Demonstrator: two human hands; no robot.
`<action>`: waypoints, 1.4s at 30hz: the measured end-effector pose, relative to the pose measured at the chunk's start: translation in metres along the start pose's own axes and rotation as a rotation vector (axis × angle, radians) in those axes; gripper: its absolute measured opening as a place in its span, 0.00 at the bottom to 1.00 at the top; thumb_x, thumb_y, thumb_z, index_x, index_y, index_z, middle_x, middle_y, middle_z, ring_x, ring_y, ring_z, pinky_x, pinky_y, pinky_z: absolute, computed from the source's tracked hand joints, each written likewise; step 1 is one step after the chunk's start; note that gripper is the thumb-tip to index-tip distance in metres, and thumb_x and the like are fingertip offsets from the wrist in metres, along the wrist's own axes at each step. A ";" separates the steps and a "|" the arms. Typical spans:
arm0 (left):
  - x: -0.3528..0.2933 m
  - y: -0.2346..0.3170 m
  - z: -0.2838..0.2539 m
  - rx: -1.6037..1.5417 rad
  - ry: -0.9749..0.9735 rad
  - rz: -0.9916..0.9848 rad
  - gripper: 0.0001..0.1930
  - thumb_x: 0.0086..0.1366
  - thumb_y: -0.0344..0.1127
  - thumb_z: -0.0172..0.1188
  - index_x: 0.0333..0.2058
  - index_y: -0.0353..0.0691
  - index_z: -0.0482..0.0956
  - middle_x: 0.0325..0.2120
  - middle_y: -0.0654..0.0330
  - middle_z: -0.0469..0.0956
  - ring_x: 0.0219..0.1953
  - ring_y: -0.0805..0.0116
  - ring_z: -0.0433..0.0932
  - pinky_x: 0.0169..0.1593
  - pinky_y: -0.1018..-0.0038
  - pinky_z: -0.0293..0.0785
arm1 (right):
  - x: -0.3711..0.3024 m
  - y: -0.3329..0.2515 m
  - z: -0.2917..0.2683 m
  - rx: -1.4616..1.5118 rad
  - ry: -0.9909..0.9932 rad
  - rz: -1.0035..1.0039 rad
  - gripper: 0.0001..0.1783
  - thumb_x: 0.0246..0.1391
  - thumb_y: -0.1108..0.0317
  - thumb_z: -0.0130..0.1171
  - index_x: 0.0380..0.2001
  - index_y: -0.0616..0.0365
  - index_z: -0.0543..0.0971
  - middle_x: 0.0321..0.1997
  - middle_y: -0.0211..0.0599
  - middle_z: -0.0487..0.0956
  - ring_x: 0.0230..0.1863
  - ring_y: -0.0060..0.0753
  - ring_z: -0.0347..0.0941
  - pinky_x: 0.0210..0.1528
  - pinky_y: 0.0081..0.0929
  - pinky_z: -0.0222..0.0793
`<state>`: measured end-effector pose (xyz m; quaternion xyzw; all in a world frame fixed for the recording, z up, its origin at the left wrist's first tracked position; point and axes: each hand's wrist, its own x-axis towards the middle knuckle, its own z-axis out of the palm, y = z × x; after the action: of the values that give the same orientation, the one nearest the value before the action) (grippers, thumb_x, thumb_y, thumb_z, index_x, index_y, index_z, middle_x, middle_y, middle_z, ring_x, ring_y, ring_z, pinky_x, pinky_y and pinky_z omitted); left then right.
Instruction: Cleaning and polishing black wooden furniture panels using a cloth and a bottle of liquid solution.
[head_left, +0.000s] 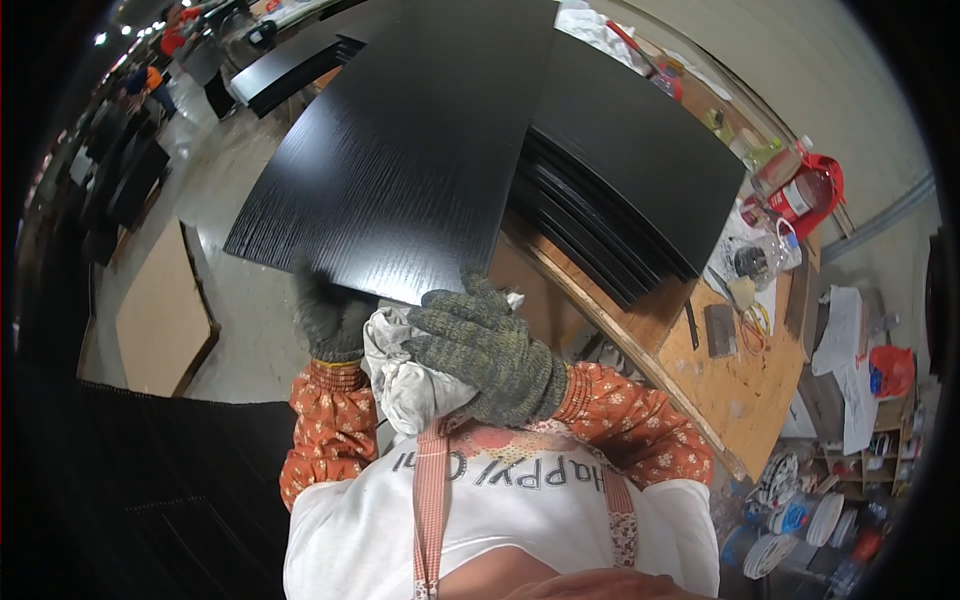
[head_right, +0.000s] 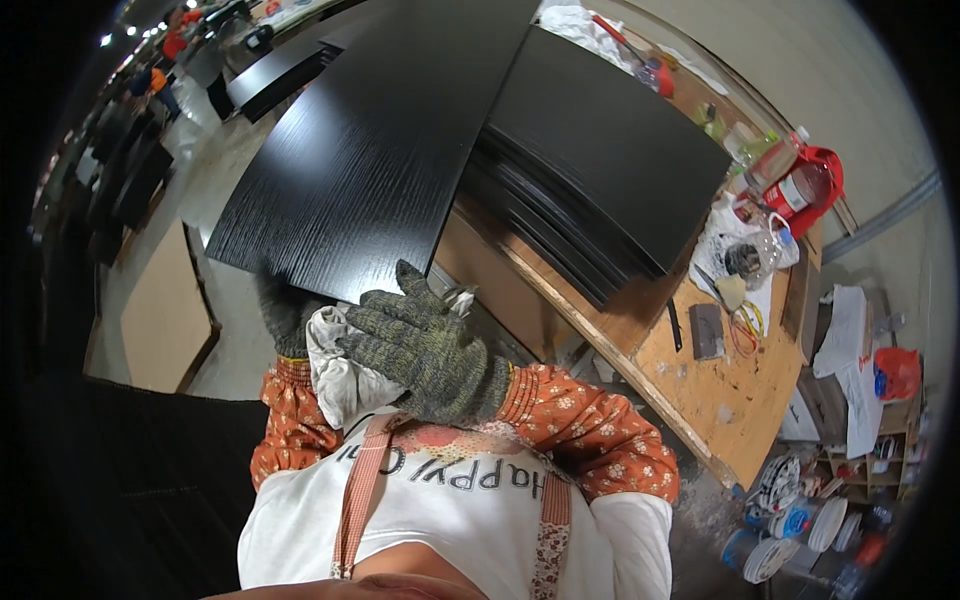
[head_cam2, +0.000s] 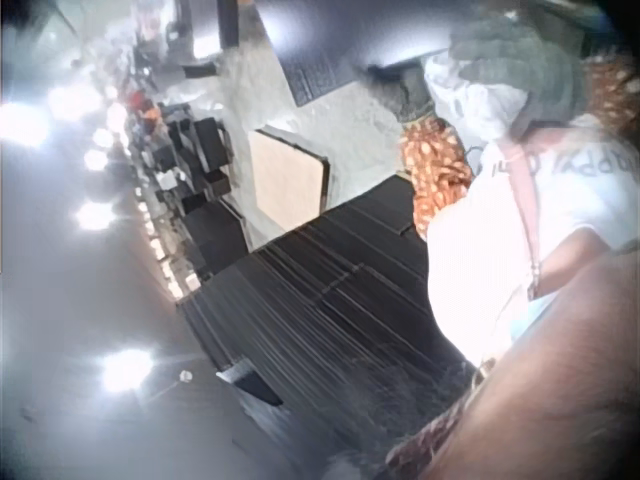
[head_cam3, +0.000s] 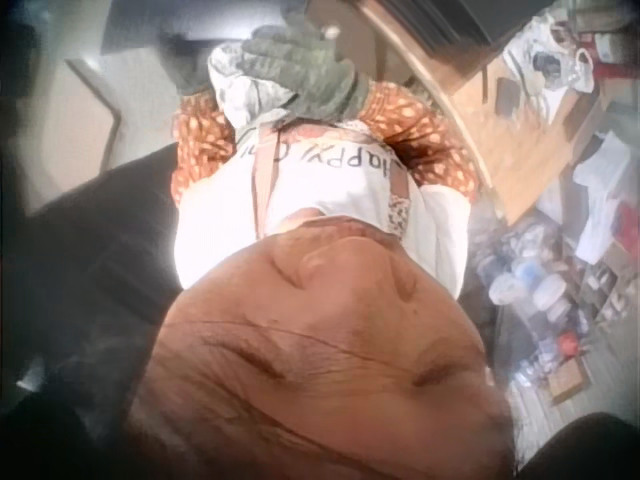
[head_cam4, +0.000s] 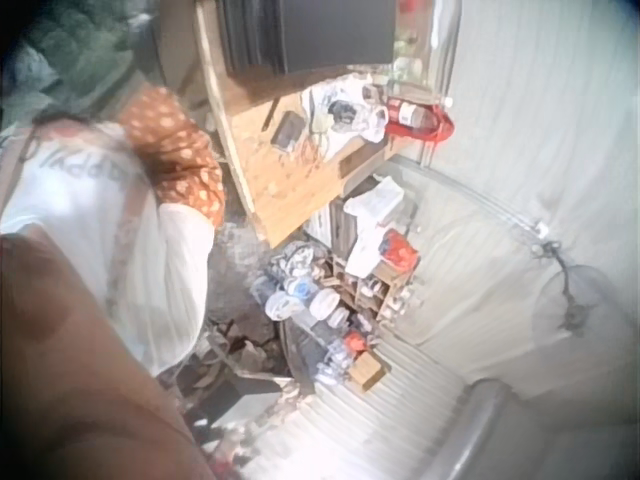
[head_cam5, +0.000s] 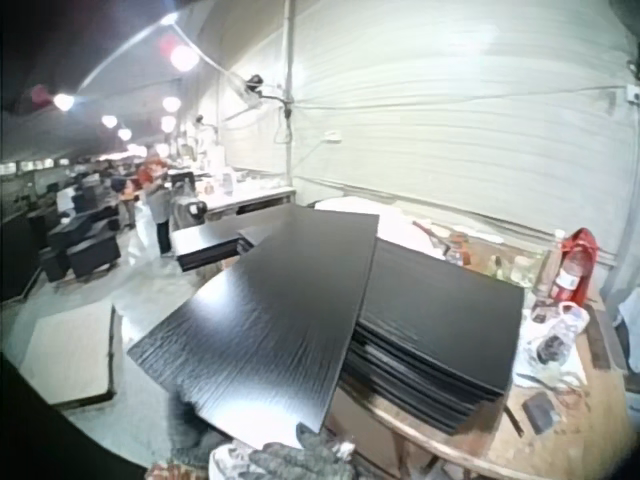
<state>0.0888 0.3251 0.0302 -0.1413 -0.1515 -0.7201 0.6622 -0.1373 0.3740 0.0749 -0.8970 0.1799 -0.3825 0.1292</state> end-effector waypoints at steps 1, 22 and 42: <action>-0.006 0.004 -0.009 0.423 0.188 0.152 0.26 0.59 0.48 0.59 0.51 0.38 0.71 0.50 0.54 0.70 0.54 0.58 0.67 0.60 0.60 0.60 | 0.002 0.003 0.004 -0.064 -0.024 -0.044 0.27 0.52 0.57 0.56 0.55 0.52 0.70 0.61 0.39 0.67 0.63 0.44 0.60 0.68 0.49 0.45; 0.024 0.142 0.022 0.657 0.562 0.197 0.17 0.56 0.29 0.52 0.45 0.29 0.71 0.42 0.48 0.75 0.43 0.56 0.77 0.51 0.64 0.76 | 0.108 0.155 0.017 -0.279 0.392 -0.100 0.31 0.43 0.65 0.60 0.55 0.55 0.70 0.58 0.41 0.70 0.55 0.46 0.68 0.58 0.42 0.62; 0.189 0.215 -0.017 0.967 0.659 0.162 0.28 0.53 0.35 0.54 0.53 0.29 0.67 0.45 0.46 0.75 0.45 0.54 0.76 0.52 0.65 0.73 | 0.160 0.233 0.046 -0.871 0.229 0.045 0.30 0.54 0.42 0.50 0.51 0.53 0.72 0.53 0.43 0.68 0.56 0.45 0.64 0.58 0.54 0.62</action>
<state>0.2873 0.1295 0.0980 0.3967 -0.2374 -0.5222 0.7166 -0.0528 0.1012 0.0597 -0.8156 0.3568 -0.3649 -0.2726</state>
